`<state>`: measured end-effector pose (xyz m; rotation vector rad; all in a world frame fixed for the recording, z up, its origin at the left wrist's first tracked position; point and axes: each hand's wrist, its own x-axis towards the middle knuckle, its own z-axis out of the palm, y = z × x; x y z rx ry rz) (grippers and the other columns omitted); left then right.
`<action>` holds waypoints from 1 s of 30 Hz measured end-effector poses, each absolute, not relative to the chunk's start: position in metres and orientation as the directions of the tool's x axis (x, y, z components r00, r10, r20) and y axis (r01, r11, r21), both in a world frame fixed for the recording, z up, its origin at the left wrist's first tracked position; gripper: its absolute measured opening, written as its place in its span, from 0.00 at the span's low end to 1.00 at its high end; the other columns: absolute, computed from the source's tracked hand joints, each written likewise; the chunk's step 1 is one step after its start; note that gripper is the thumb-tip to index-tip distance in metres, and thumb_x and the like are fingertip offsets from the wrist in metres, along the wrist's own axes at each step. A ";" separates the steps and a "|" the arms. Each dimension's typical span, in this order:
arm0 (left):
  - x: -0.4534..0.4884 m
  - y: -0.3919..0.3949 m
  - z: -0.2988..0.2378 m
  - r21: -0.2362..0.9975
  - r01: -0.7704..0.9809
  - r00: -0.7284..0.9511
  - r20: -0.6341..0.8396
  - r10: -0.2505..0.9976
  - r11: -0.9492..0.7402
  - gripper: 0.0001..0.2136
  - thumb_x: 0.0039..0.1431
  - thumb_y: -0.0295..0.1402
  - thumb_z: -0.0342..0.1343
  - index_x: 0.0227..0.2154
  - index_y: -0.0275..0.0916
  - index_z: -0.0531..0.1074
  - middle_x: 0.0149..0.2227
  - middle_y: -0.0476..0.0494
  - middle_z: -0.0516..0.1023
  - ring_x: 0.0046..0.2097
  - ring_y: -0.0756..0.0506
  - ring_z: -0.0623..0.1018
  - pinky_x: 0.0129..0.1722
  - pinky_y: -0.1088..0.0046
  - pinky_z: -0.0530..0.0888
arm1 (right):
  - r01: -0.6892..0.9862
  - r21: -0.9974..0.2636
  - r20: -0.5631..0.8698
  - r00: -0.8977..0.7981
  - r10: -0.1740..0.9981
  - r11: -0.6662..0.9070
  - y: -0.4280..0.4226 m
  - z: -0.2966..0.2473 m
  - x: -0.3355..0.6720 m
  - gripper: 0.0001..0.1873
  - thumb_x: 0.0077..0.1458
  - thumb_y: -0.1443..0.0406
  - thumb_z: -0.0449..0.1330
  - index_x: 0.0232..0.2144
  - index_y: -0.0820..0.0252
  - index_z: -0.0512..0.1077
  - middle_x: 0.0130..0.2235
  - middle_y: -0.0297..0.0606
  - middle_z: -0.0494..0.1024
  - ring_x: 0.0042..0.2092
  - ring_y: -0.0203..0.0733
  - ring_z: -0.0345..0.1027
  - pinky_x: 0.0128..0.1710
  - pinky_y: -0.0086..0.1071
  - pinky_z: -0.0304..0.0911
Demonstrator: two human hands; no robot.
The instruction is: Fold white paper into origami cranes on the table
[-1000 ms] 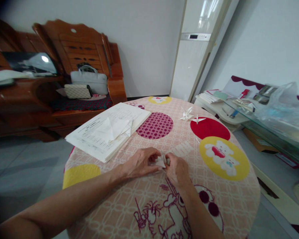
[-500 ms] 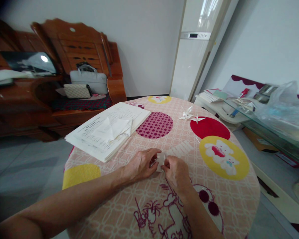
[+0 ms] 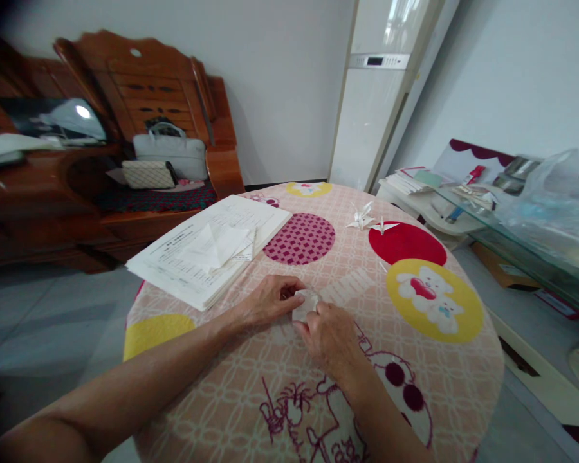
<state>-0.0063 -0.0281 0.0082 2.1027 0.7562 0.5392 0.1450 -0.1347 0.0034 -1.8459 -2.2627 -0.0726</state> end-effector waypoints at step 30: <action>-0.010 -0.005 -0.011 0.999 0.050 0.791 -0.027 0.611 -0.021 0.09 0.56 0.23 0.50 0.33 0.32 0.76 0.28 0.47 0.78 0.30 0.52 0.77 0.34 0.77 0.74 | 0.972 -0.169 0.465 -0.069 0.882 0.165 -0.130 -0.021 0.123 0.09 0.54 0.67 0.58 0.23 0.60 0.71 0.27 0.39 0.72 0.33 0.42 0.64 0.33 0.32 0.54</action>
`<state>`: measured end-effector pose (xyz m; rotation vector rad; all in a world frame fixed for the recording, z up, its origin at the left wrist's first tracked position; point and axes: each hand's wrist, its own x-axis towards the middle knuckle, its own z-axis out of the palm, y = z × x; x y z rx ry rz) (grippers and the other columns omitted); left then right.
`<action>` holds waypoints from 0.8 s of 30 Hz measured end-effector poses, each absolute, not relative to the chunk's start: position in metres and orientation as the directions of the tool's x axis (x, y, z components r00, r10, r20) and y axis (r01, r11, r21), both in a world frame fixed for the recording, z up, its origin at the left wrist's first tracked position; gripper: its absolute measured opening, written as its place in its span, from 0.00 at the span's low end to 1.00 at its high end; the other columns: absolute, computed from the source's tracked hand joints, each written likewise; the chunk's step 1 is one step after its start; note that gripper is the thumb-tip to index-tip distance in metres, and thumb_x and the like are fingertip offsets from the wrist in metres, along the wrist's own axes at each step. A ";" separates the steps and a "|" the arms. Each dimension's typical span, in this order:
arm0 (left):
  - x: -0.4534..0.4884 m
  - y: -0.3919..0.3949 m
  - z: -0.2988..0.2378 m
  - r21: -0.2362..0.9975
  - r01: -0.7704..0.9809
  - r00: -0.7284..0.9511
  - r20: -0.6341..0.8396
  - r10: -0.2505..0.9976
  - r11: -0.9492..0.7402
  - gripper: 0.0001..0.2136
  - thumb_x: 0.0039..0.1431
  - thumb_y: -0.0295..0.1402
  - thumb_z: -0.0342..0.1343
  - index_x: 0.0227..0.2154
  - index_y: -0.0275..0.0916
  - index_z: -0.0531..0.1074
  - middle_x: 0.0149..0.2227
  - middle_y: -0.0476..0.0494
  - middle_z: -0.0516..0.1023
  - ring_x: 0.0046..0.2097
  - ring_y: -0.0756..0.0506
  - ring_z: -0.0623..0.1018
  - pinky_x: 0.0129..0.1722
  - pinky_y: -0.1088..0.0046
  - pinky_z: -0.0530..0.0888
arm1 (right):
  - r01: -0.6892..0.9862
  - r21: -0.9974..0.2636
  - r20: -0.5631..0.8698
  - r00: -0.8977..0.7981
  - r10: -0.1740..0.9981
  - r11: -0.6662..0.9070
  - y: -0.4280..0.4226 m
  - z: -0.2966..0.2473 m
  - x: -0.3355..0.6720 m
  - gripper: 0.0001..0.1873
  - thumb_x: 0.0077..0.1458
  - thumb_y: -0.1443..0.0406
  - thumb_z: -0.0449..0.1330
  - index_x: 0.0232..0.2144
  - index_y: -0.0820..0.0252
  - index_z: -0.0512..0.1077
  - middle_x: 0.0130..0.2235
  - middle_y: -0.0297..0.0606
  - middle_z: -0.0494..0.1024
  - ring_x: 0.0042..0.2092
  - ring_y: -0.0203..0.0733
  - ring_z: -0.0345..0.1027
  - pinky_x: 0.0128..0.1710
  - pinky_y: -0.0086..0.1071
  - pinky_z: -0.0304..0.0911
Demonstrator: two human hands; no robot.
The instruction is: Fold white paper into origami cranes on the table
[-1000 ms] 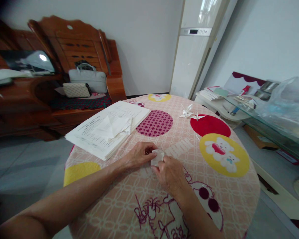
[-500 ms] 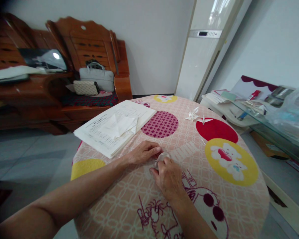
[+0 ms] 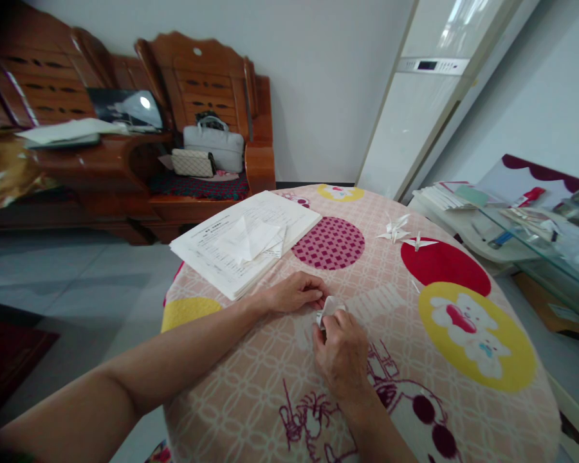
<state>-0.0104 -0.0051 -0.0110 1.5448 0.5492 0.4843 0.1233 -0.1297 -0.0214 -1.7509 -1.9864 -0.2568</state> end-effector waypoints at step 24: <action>-0.012 -0.003 -0.011 0.900 0.213 0.794 0.068 0.604 -0.380 0.08 0.57 0.26 0.50 0.31 0.32 0.75 0.27 0.48 0.77 0.29 0.52 0.74 0.30 0.80 0.68 | 0.957 -0.243 0.443 -0.038 0.896 0.161 -0.124 -0.023 0.125 0.10 0.53 0.68 0.59 0.21 0.60 0.70 0.26 0.35 0.71 0.31 0.39 0.64 0.33 0.31 0.50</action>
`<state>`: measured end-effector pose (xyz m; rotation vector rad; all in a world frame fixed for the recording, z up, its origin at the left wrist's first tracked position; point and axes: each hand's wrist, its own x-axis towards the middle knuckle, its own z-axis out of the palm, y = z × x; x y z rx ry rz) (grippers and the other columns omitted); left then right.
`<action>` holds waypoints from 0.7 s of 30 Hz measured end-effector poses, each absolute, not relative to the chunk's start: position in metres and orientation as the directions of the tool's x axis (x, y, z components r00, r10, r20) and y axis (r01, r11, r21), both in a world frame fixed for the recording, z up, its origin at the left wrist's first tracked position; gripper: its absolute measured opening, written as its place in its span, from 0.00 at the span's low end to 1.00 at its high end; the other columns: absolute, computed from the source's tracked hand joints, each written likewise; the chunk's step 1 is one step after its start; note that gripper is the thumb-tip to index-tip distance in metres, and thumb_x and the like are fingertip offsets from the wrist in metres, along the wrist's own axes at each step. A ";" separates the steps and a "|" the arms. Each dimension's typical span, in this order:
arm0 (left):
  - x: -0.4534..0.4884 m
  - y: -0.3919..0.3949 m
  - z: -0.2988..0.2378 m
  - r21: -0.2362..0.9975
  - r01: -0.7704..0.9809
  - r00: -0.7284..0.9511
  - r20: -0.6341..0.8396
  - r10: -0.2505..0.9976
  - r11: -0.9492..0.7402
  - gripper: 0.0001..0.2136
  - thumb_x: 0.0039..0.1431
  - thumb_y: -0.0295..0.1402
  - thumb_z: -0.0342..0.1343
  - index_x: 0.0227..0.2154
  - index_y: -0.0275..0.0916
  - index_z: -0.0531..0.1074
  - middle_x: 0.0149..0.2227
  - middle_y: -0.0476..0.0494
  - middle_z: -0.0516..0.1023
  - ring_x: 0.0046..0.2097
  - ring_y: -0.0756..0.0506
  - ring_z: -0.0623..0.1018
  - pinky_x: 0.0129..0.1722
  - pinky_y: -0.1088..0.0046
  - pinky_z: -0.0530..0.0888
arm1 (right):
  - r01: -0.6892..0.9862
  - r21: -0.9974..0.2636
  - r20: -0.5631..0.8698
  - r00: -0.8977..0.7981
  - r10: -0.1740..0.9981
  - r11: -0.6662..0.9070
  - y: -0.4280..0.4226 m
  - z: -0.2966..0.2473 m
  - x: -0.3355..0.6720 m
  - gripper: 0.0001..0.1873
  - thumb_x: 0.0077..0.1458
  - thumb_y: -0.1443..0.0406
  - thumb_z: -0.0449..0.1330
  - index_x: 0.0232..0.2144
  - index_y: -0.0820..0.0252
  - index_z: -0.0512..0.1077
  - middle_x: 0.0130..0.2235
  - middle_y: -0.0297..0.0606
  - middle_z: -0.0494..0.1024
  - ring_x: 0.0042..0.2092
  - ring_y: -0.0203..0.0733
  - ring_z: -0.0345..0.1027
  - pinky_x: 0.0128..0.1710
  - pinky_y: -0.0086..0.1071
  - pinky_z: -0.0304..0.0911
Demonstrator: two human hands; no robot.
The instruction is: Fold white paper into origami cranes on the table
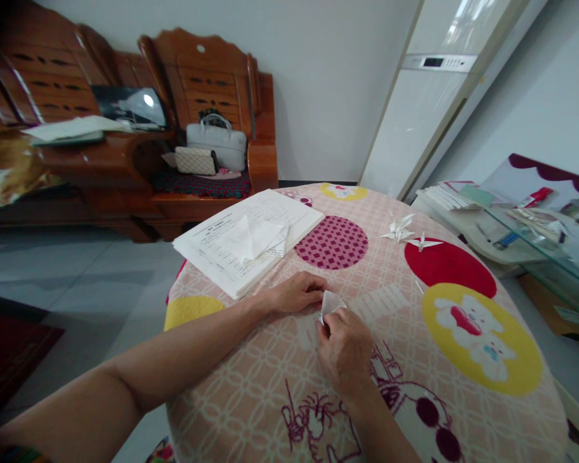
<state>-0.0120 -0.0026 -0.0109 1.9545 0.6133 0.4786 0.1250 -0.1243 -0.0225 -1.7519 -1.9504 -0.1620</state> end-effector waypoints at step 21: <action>-0.010 -0.011 -0.007 0.948 0.178 0.785 0.025 0.619 -0.264 0.17 0.66 0.36 0.44 0.36 0.31 0.74 0.32 0.41 0.79 0.34 0.50 0.77 0.36 0.77 0.72 | 0.854 -0.477 0.296 -0.068 0.953 0.209 -0.131 -0.010 0.146 0.08 0.55 0.67 0.56 0.31 0.61 0.75 0.30 0.36 0.76 0.29 0.36 0.67 0.32 0.28 0.56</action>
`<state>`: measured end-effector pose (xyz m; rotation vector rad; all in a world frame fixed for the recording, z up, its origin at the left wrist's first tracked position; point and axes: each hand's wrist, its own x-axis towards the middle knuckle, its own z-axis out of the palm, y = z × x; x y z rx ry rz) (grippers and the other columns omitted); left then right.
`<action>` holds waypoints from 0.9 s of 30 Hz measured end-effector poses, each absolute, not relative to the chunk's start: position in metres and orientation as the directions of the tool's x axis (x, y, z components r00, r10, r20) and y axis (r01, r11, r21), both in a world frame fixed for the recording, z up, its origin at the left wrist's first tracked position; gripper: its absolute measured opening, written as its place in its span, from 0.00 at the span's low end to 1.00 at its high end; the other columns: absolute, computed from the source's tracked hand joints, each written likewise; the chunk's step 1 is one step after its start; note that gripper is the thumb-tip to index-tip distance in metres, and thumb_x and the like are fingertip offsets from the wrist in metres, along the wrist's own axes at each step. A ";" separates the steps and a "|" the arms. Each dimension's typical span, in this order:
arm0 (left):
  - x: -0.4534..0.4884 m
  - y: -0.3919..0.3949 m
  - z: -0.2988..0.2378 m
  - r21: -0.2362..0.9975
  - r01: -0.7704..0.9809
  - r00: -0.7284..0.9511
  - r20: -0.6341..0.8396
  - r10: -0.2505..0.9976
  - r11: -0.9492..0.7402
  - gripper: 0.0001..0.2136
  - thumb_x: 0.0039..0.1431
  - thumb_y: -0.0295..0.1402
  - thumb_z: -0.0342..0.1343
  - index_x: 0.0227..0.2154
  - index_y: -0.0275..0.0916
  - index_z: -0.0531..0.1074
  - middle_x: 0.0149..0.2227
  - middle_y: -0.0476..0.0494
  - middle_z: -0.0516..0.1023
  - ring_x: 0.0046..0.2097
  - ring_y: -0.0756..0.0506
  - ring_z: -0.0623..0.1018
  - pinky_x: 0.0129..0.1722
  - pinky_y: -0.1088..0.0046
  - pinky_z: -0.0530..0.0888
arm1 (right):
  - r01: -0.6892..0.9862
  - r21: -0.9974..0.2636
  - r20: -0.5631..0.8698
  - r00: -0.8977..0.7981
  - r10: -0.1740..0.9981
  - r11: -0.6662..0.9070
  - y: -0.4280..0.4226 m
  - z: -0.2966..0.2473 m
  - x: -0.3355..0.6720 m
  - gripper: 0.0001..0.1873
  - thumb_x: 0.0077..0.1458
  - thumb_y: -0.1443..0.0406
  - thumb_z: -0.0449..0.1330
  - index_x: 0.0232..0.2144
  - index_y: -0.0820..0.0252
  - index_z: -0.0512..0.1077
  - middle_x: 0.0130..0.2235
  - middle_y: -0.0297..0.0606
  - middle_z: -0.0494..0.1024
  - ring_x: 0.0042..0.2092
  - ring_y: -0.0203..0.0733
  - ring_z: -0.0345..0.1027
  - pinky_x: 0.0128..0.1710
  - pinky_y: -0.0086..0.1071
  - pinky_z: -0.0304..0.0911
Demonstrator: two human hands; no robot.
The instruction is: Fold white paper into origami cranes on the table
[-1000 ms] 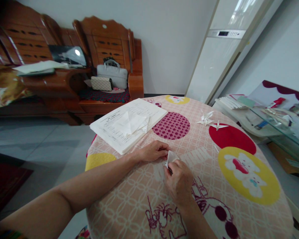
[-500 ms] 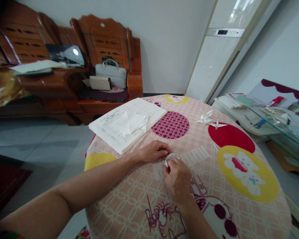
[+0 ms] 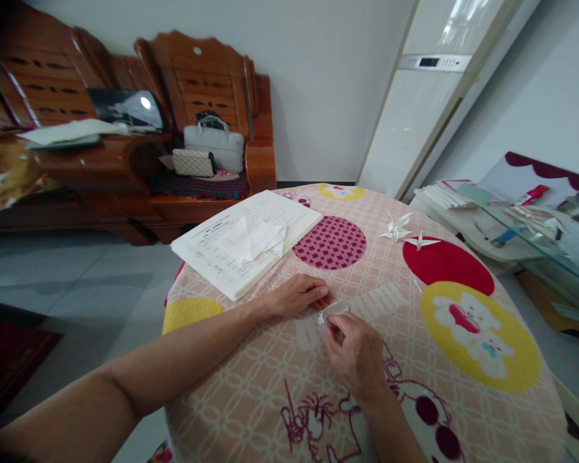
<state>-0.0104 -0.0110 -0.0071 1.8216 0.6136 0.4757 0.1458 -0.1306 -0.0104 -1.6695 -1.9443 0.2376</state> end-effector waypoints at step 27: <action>-0.001 -0.027 -0.004 0.699 0.483 0.627 0.145 0.766 -0.527 0.20 0.48 0.26 0.50 0.44 0.36 0.76 0.39 0.44 0.80 0.36 0.47 0.77 0.37 0.74 0.73 | 0.814 -0.565 0.145 0.258 0.955 -0.134 -0.129 -0.013 0.147 0.11 0.48 0.67 0.62 0.37 0.62 0.76 0.23 0.35 0.76 0.25 0.41 0.69 0.27 0.30 0.57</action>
